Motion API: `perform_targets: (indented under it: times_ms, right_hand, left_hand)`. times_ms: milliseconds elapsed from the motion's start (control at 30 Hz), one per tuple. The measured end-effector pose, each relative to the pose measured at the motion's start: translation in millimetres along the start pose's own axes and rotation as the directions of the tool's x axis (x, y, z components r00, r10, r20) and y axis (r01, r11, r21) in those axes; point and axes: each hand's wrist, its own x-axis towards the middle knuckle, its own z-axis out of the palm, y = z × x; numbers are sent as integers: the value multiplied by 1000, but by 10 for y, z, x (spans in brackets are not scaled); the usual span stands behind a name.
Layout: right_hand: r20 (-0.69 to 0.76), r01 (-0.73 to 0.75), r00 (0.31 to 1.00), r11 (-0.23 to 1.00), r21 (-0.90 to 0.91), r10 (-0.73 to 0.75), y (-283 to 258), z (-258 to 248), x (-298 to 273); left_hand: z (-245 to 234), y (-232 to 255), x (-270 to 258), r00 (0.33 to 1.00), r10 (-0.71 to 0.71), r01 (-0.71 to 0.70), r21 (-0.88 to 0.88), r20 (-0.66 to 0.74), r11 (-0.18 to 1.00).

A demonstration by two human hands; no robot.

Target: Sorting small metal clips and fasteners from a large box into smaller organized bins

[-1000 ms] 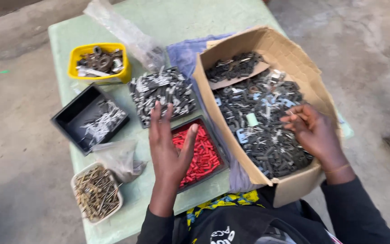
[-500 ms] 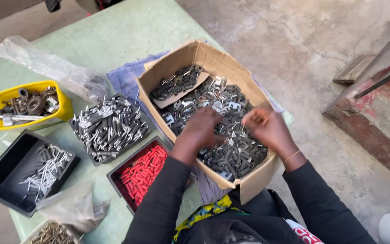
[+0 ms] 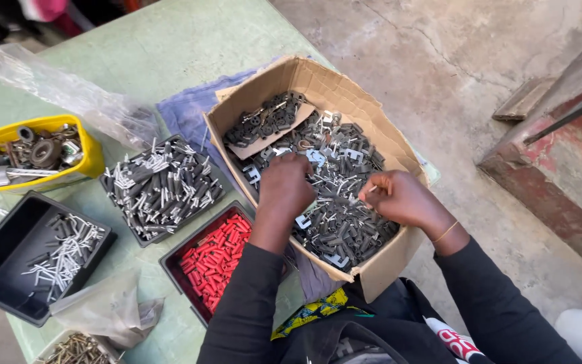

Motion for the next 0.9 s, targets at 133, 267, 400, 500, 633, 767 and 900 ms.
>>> perform_targets:
  times_ms: [133, 267, 400, 500, 633, 767, 900]
  right_hand:
    - [-125, 63, 991, 990, 124, -47, -145, -50, -131]
    - [23, 306, 952, 949, -77, -305, -118, 207, -12]
    - [-67, 253, 959, 940, -229, -274, 78, 326, 344]
    - [-184, 145, 957, 921, -361, -223, 260, 267, 583]
    - [-336, 204, 912, 971, -128, -236, 249, 36, 547]
    - [-254, 237, 948, 960, 152, -193, 246, 179, 269]
    - [-138, 247, 964, 960, 134, -229, 255, 219, 193]
  left_hand:
    - [-96, 38, -106, 1000, -13, 13, -26, -17, 1000]
    - [-83, 61, -133, 999, 11, -13, -52, -41, 999]
    - [-193, 104, -181, 999, 27, -30, -76, -46, 997]
    - [-380, 242, -280, 997, 63, -67, -131, -38, 989]
    - [-457, 287, -280, 981, 71, -70, -10, 181, 997]
    - [-266, 231, -216, 978, 71, -76, 15, 196, 997]
    - [-13, 143, -116, 983, 98, -103, 20, 154, 995]
